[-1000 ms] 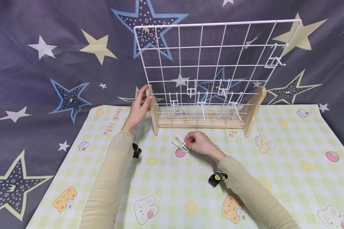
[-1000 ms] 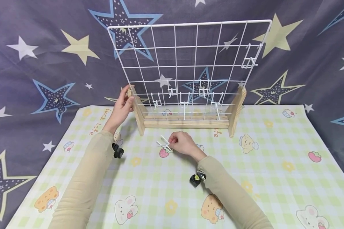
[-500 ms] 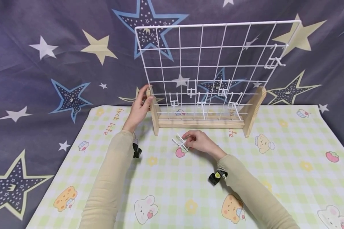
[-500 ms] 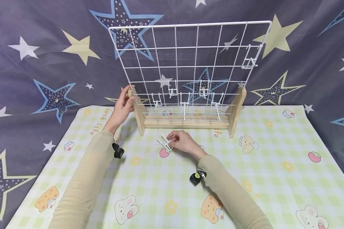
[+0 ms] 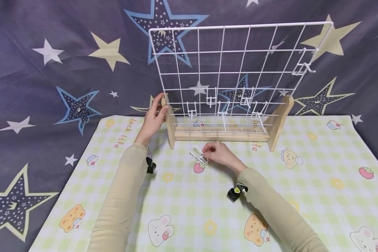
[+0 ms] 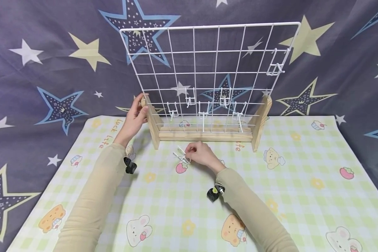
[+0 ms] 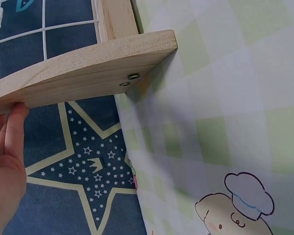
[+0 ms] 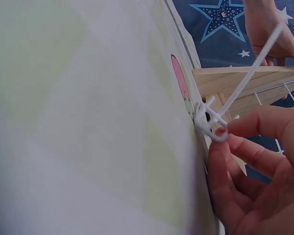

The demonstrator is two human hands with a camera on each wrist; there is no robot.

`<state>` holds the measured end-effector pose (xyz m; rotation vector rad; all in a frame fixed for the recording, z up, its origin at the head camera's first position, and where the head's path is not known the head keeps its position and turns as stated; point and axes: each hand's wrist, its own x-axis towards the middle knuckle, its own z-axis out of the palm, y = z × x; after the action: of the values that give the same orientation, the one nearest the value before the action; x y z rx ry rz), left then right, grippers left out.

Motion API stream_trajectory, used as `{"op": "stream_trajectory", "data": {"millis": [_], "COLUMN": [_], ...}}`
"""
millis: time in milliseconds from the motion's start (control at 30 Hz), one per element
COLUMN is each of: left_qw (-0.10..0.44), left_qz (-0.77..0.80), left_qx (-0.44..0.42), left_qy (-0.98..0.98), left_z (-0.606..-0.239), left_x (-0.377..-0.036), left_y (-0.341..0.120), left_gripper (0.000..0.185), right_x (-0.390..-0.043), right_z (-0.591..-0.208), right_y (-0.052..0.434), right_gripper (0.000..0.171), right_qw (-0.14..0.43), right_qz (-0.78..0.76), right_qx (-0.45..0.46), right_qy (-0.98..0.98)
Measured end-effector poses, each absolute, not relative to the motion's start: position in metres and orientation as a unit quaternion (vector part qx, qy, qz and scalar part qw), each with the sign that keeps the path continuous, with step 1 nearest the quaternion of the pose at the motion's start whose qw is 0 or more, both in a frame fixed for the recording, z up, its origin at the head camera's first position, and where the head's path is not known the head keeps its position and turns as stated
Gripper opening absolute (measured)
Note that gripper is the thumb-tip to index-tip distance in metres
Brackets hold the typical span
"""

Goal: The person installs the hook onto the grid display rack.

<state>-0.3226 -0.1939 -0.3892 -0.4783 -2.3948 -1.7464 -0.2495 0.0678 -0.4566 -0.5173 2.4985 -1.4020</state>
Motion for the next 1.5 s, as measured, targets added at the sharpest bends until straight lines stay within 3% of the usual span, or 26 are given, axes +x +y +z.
{"op": "stream_trajectory", "data": {"millis": [433,933,1133,1500], "left_qw": [0.075,0.058,0.058,0.06], "left_qz": [-0.577,-0.599,-0.592,-0.585], "left_qx": [-0.153,-0.153,-0.149,-0.147], "left_qy": [-0.799,-0.784,-0.79,-0.795], "left_z": [-0.39,-0.382,-0.362,-0.361], "left_x": [-0.323,-0.317,-0.301,-0.3], "left_y": [-0.194,-0.192,-0.185,-0.184], "left_gripper": [0.051,0.05,0.049,0.048], "right_x": [-0.247,-0.237,-0.23,-0.218], "right_z": [-0.456,-0.433,-0.418,-0.385], "right_y": [0.069,0.068,0.067,0.065], "right_gripper": [0.01,0.016,0.012,0.01], "right_qw": [0.159,0.104,0.1,0.064], "right_qz": [-0.54,-0.583,-0.588,-0.583], "right_qx": [-0.13,-0.144,-0.164,-0.193], "right_qy": [0.816,0.793,0.786,0.787]}}
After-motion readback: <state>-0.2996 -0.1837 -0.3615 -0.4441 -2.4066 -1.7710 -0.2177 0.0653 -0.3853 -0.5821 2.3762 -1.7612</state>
